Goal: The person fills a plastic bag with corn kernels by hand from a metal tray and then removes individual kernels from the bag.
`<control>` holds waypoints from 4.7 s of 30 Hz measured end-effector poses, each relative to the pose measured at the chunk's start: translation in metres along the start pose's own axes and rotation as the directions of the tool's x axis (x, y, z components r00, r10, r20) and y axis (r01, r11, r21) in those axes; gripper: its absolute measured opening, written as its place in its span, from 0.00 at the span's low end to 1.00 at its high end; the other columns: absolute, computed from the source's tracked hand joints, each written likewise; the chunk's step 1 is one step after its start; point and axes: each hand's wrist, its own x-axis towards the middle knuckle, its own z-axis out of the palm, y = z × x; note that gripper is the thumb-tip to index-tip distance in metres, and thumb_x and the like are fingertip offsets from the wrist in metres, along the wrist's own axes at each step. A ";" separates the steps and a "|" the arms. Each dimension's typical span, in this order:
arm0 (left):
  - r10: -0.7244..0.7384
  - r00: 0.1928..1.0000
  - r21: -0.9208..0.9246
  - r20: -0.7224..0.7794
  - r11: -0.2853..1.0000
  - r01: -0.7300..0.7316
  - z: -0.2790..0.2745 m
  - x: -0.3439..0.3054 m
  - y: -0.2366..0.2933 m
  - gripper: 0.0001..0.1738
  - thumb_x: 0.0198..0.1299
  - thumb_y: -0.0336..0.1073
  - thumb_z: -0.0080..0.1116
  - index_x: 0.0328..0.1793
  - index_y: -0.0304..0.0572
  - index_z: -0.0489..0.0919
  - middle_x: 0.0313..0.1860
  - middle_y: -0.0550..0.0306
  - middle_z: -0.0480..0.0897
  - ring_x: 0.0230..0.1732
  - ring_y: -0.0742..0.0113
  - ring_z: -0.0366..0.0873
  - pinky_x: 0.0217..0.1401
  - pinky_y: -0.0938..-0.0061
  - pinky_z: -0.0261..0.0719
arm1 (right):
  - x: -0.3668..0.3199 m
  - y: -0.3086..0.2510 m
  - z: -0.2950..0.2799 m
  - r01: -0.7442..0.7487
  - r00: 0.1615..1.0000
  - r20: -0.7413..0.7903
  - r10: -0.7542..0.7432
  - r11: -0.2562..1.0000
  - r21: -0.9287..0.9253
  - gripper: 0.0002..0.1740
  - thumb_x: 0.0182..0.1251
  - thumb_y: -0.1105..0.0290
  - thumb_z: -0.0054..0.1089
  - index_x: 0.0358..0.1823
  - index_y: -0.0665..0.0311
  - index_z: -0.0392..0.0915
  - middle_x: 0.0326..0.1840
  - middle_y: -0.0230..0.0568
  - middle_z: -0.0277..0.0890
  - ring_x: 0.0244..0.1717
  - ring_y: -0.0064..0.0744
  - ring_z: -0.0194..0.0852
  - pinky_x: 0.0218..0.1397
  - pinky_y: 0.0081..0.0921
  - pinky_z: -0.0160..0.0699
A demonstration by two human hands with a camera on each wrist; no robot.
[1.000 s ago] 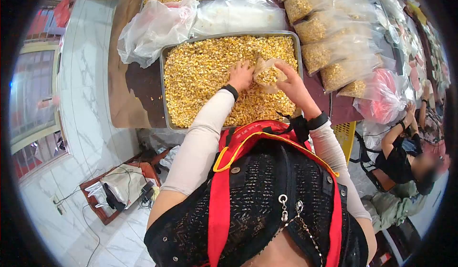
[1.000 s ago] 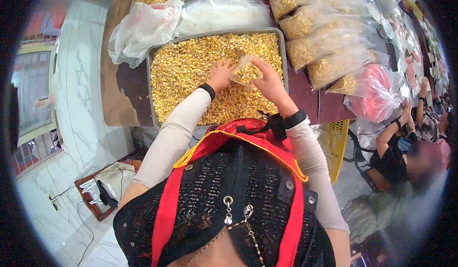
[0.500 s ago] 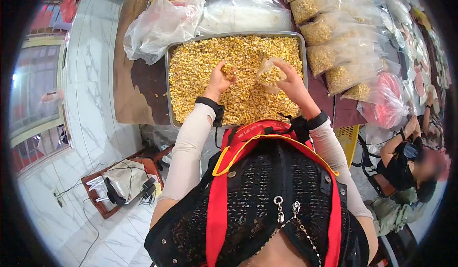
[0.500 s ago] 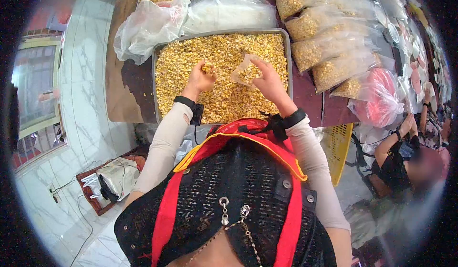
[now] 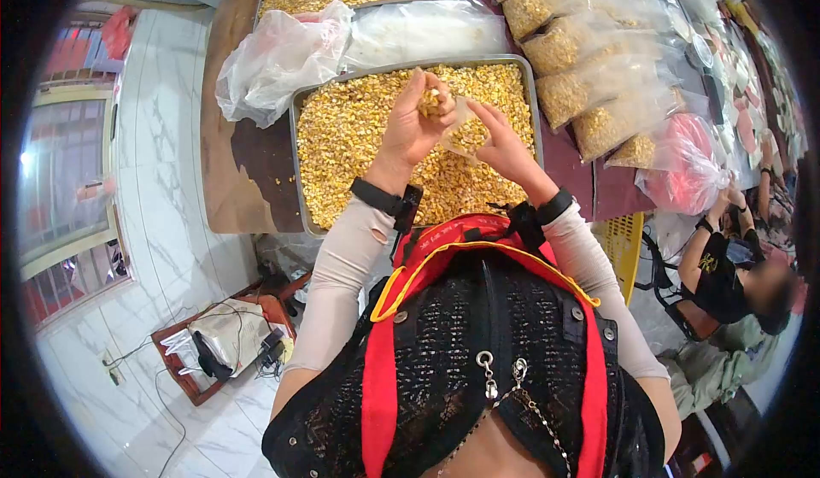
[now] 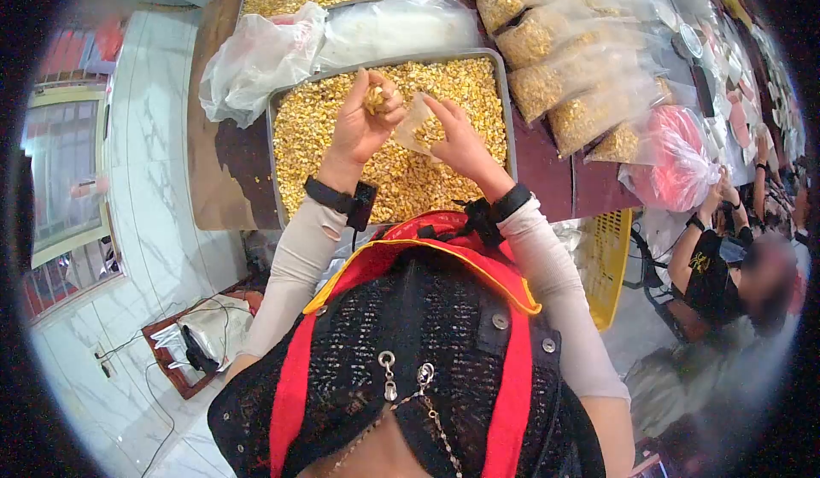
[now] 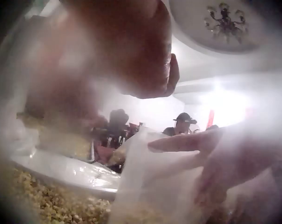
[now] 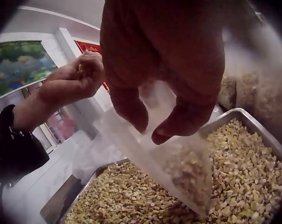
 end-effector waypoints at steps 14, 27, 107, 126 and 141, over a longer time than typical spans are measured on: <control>0.226 0.974 0.469 -0.017 0.862 -0.192 0.008 0.015 -0.039 0.24 0.67 0.50 0.39 0.21 0.45 0.65 0.18 0.63 0.65 0.26 0.72 0.65 0.33 0.76 0.65 | -0.002 0.008 0.003 0.092 0.994 -0.049 -0.095 0.994 -0.057 0.40 0.43 0.81 0.52 0.65 0.62 0.57 0.64 0.52 0.55 0.59 0.42 0.60 0.54 0.26 0.67; 0.461 0.844 0.957 -0.273 0.219 0.190 -0.192 0.005 -0.031 0.18 0.59 0.45 0.50 0.46 0.39 0.74 0.29 0.56 0.77 0.33 0.63 0.74 0.37 0.71 0.71 | -0.003 0.012 -0.002 0.039 0.998 -0.052 -0.037 0.998 0.052 0.39 0.46 0.83 0.48 0.66 0.58 0.59 0.61 0.49 0.60 0.50 0.33 0.67 0.47 0.20 0.68; -0.056 0.998 0.867 -0.030 -0.498 -0.002 -0.187 -0.014 -0.052 0.13 0.53 0.36 0.53 0.46 0.50 0.75 0.37 0.55 0.76 0.37 0.59 0.73 0.36 0.67 0.73 | -0.004 0.023 -0.006 -0.004 1.000 -0.030 0.004 1.000 0.012 0.35 0.48 0.79 0.54 0.63 0.59 0.62 0.63 0.45 0.60 0.53 0.30 0.67 0.47 0.21 0.69; 0.022 0.934 -0.162 -0.356 0.983 -0.085 -0.043 -0.010 0.009 0.13 0.61 0.39 0.44 0.36 0.39 0.76 0.38 0.51 0.77 0.40 0.58 0.74 0.41 0.66 0.75 | -0.004 0.028 -0.003 -0.020 1.000 -0.014 0.020 1.000 0.022 0.33 0.50 0.76 0.53 0.62 0.60 0.63 0.61 0.47 0.61 0.58 0.35 0.62 0.51 0.22 0.68; 0.271 0.962 0.603 0.010 0.766 -0.222 0.016 0.012 -0.038 0.24 0.67 0.49 0.38 0.23 0.41 0.70 0.23 0.57 0.74 0.35 0.66 0.72 0.42 0.72 0.69 | -0.005 0.020 0.000 -0.006 1.000 -0.018 0.007 0.998 0.062 0.40 0.41 0.80 0.55 0.63 0.62 0.60 0.62 0.52 0.56 0.61 0.43 0.57 0.56 0.27 0.65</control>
